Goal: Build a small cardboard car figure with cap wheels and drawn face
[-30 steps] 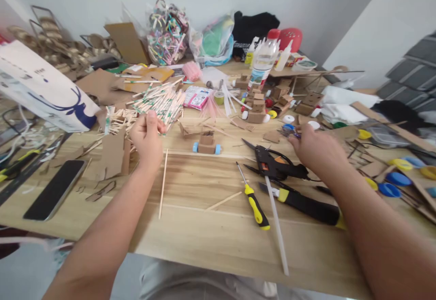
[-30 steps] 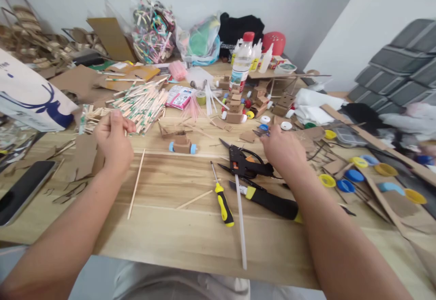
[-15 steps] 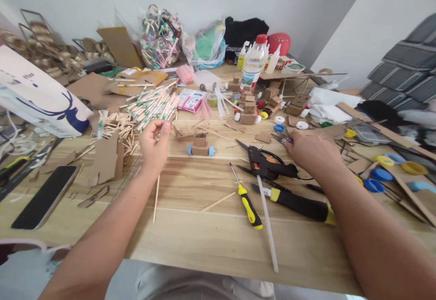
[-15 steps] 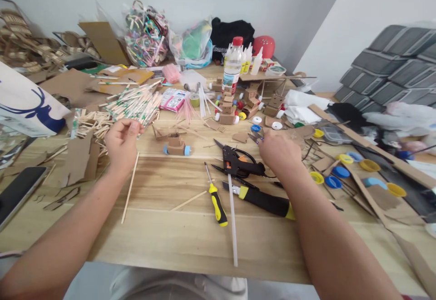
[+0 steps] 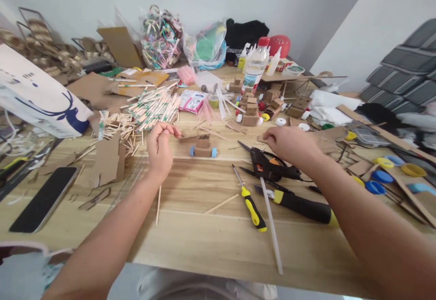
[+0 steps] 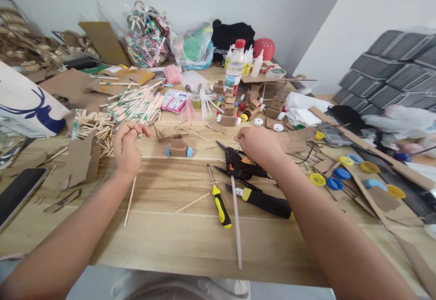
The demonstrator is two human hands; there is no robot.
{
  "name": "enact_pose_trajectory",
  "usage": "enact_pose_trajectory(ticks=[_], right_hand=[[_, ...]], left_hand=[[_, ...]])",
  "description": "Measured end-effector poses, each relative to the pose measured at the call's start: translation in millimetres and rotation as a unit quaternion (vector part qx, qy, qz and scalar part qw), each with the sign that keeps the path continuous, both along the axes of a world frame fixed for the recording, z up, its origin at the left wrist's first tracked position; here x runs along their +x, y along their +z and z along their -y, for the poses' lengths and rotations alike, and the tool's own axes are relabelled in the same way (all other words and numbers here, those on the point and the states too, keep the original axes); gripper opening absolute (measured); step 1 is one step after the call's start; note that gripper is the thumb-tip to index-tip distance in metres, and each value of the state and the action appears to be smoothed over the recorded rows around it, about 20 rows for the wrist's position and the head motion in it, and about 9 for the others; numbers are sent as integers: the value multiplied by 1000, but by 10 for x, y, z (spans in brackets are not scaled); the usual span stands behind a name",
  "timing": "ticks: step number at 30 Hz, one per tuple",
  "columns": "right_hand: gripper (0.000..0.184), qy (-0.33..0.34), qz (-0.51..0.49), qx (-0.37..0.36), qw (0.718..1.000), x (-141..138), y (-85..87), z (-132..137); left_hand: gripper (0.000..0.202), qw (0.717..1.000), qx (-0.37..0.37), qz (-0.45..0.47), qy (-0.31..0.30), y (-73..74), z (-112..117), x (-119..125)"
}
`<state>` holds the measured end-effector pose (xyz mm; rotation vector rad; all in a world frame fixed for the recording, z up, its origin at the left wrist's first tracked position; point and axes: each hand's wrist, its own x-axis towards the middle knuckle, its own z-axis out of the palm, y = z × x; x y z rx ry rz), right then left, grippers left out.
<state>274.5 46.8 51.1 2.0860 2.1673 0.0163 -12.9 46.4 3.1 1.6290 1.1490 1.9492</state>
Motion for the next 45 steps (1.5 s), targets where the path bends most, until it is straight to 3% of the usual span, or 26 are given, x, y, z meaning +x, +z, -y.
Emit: enact_pose_trajectory(ticks=[8,13,18,27,33,38,41,45], right_hand=[[36,49,16,-41,998,-474,-14,-443],[37,61,35,-51,996,-581,-76,-576],[36,76,46,-36,995,-490,-49,-567],[36,88,24,-1,996,-83,160,-444],[39,58,-93,40,993,-184,304,-243],[40,-6,-20,32,999,-199,431,-130],[40,-44,16,24,999,-52,433,-78],[43,-46,31,28,998,109,287,-58]], left_hand=[[16,1000,-7,-18,-5,1,40,21],[16,1000,-2,-17,-24,-25,35,11],[17,999,-21,-22,-37,-49,21,2],[17,997,-39,-49,-39,-59,19,10],[15,996,-57,-60,-42,-96,23,34],[15,997,-52,-48,-41,-99,25,40],[14,997,-51,-44,-39,-97,25,43],[14,997,-51,-44,-36,-102,21,44]])
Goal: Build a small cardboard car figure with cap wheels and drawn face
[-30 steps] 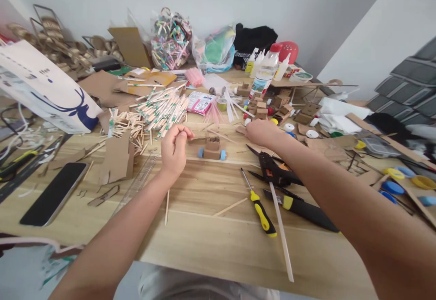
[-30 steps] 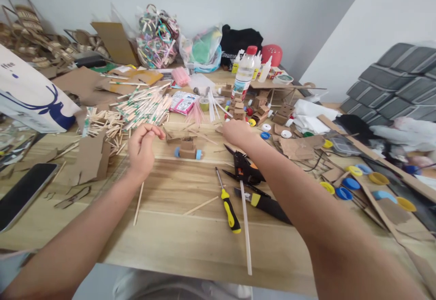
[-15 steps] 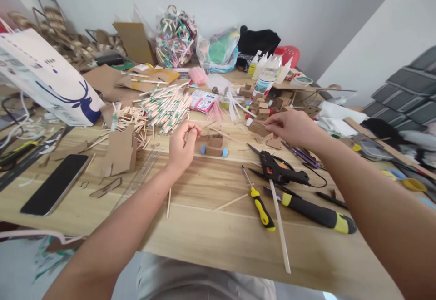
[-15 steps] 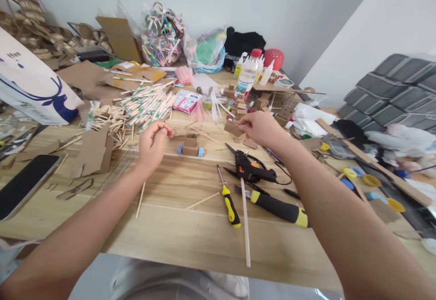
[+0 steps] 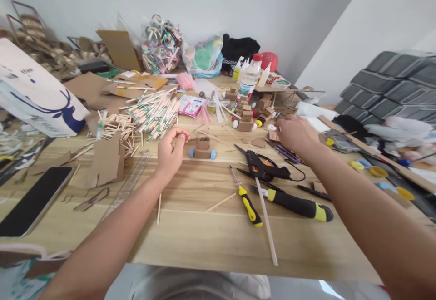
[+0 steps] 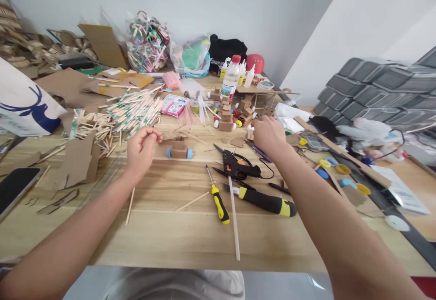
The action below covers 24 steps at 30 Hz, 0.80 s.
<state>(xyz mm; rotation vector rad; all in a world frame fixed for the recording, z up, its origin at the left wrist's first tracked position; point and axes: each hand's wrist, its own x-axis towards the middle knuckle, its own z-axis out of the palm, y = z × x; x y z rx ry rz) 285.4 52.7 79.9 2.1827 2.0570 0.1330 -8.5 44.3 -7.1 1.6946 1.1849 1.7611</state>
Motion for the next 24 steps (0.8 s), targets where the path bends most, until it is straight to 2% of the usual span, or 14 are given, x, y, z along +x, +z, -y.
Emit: enact_pose_trajectory(ticks=[5,8,15,19,24], right_hand=[[26,67,-33,-52,996,22,-275,-112],[21,87,-62,-50,993,51,-356,-188],[28,48,-186,55,980,213,-249,-218],[18,33,-305,82,948,200,-189,-130],[11,65,-434,91,894,-18,-157,-47]], left_hand=[[15,999,-27,-18,5,9,8,-1],[16,999,-39,-20,15,23,18,-3],[16,999,-39,-16,14,33,23,-7],[16,999,-38,-11,9,22,32,10],[16,999,-36,-21,5,45,61,28]])
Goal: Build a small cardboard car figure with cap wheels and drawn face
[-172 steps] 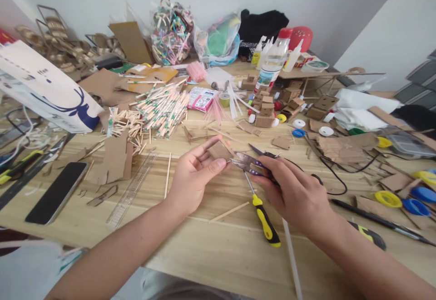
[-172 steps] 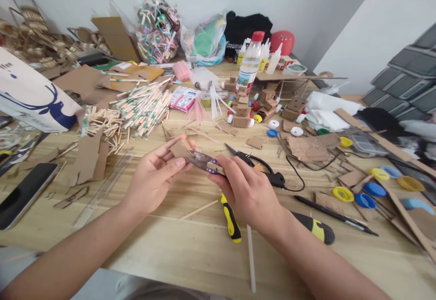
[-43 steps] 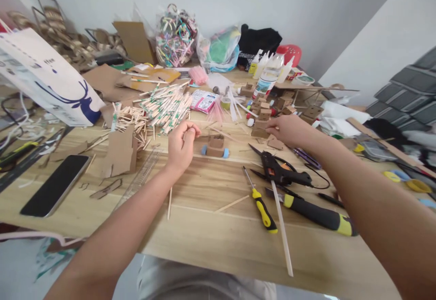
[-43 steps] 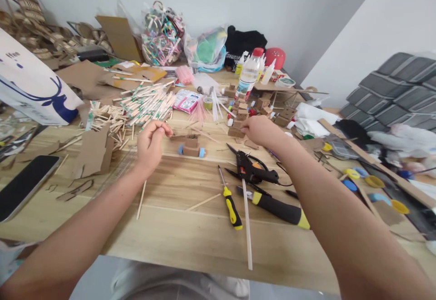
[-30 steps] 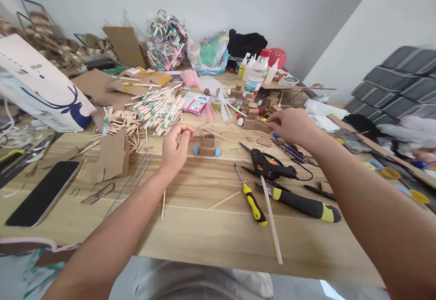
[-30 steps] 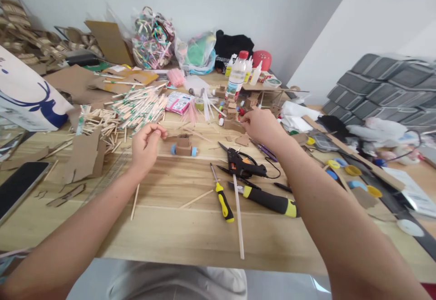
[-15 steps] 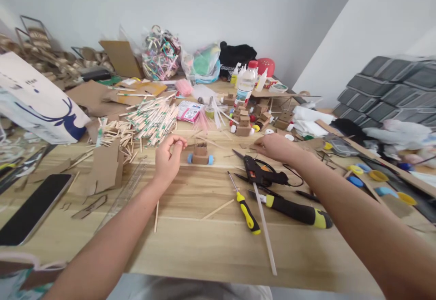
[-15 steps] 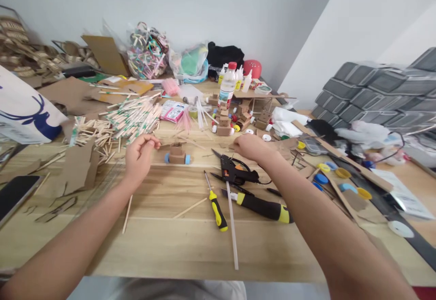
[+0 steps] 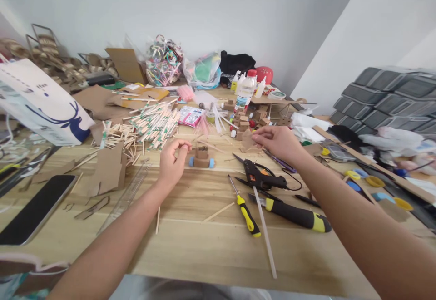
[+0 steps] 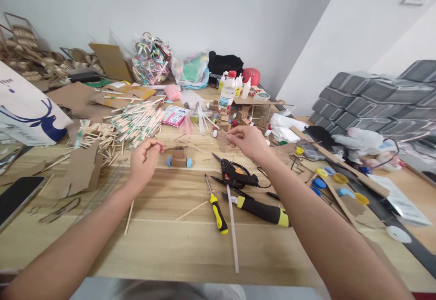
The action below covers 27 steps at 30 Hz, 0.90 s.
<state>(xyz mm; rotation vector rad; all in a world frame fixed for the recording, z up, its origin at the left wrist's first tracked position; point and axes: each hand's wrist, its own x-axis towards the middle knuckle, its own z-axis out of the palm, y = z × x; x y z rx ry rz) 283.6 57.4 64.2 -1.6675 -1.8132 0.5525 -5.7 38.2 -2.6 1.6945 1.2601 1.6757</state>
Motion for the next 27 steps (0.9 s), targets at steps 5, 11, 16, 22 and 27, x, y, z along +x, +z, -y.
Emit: enact_pose_trajectory(ticks=[5,11,16,22,27], right_hand=[[11,57,-106,-12,993,-367,20,4],[13,107,-152,-47,981,-847,37,-63],[12,114,-163,-75,977,-1074,70,-215],[16,88,-187,-105,973,-1168,0,-298],[11,56,-222,-107,967,-1168,-105,-314]], left_hand=[[15,1000,4,21,1,75,-12,-29],[13,997,-50,52,-33,167,-192,-98],[12,993,-96,3,-62,148,-333,-166],[21,990,-73,-44,-113,6,-302,-233],[26,988,-66,-48,-131,-80,-263,-193]])
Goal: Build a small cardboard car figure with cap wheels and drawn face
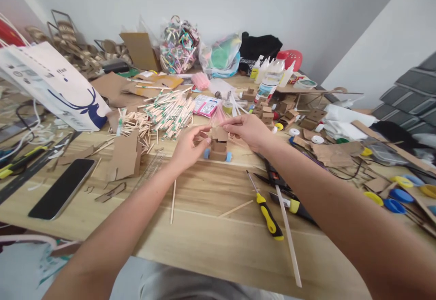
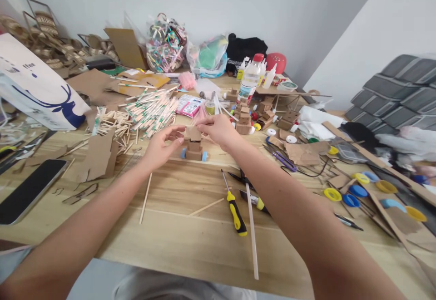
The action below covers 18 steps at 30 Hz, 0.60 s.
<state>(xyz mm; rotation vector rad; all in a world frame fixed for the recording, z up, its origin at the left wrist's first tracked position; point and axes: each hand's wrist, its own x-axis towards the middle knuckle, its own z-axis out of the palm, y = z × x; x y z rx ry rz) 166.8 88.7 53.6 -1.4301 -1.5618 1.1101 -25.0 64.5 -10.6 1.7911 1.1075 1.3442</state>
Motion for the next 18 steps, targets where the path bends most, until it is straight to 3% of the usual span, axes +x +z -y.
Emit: enact_pose_trajectory(ticks=[5,11,14,18], right_hand=[[13,-18,-48,-3,999,-21,-43,16],[16,-14,-94,12,995,-72,26,143],[17,-10,-74,20,997,-10,91,209],[25,-28,-18,78,996,130,127,243]], left_hand=[[30,998,-25,60,15,17,17,82],[32,988,-71,132,39,166,13,187],[16,990,-76,119,28,275,-65,158],[13,994,-97,48,-30,406,-188,79]])
